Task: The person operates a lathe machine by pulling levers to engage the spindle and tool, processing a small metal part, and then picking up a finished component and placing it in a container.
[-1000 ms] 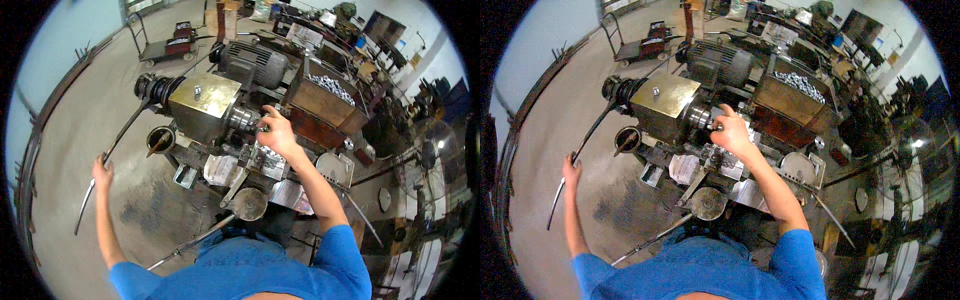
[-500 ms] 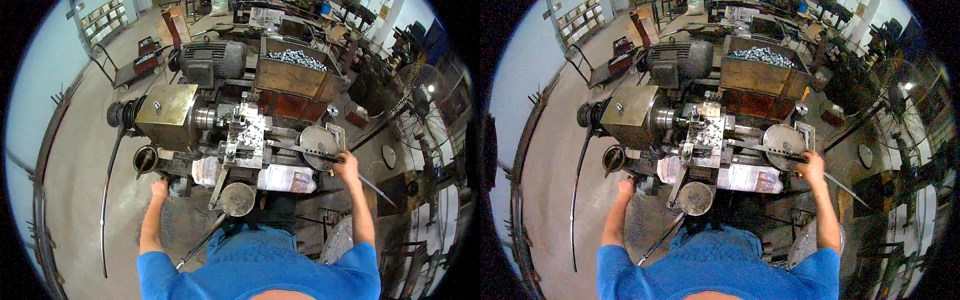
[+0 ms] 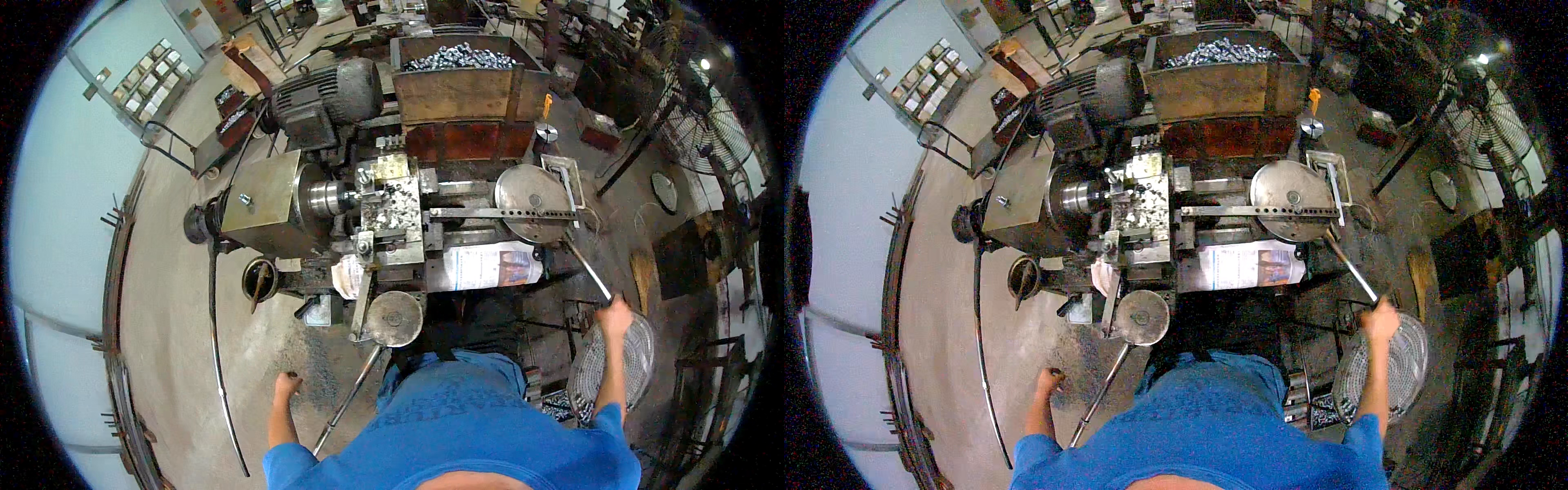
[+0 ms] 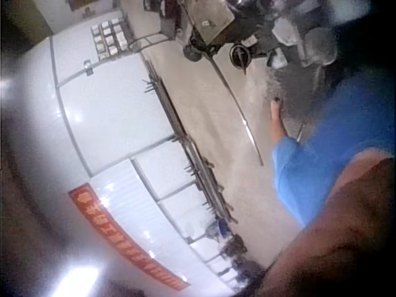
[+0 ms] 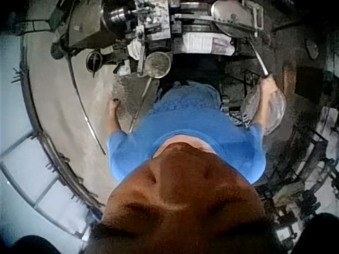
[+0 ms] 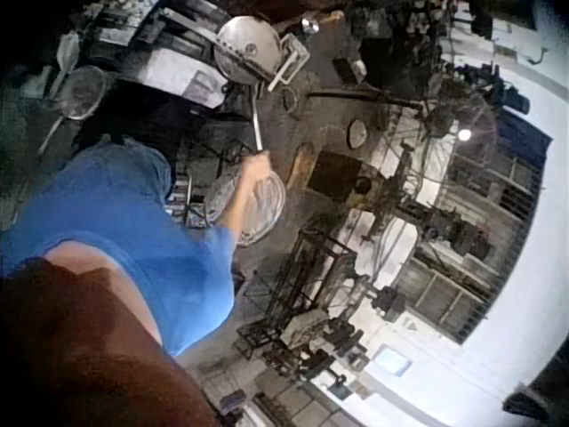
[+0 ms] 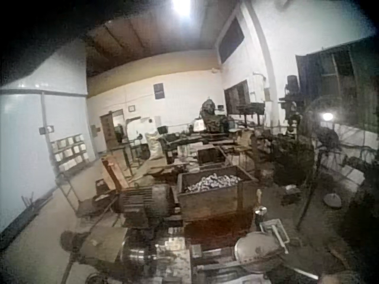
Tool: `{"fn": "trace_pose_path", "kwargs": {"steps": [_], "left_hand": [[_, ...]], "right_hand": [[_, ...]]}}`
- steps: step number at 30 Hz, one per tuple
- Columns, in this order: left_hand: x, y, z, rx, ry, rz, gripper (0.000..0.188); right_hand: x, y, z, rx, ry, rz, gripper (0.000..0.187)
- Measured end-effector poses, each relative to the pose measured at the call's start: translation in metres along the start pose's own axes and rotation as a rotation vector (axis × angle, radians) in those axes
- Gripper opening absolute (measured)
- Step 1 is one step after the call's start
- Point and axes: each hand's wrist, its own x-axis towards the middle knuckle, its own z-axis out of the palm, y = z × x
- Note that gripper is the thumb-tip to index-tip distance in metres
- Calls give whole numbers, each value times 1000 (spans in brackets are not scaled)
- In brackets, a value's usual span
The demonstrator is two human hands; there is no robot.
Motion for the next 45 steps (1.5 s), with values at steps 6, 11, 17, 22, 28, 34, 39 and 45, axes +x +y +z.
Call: {"fn": "trace_pose_path", "kwargs": {"steps": [6,11,17,22,28,34,39,45], "left_hand": [[-25,50,-2,52,63,94,38],[7,79,-15,-38,108,165,36],[4,131,-24,-62,121,227,36],[28,149,-42,90,299,372,39],[49,195,-37,513,415,479,42],[100,145,50,388,772,504,36],[89,197,35,369,270,199,40],[41,188,-15,577,300,374,42]], "right_hand": [[-73,-45,-21,62,-113,130,41],[-80,-51,-27,99,-127,126,44],[-67,-40,-20,99,-50,-3,44],[43,26,10,-96,32,-79,50],[127,-14,-23,-237,136,66,60],[61,-60,-41,106,200,-159,55],[37,-76,-34,296,168,-196,46],[42,-219,-139,626,125,-679,40]]}}
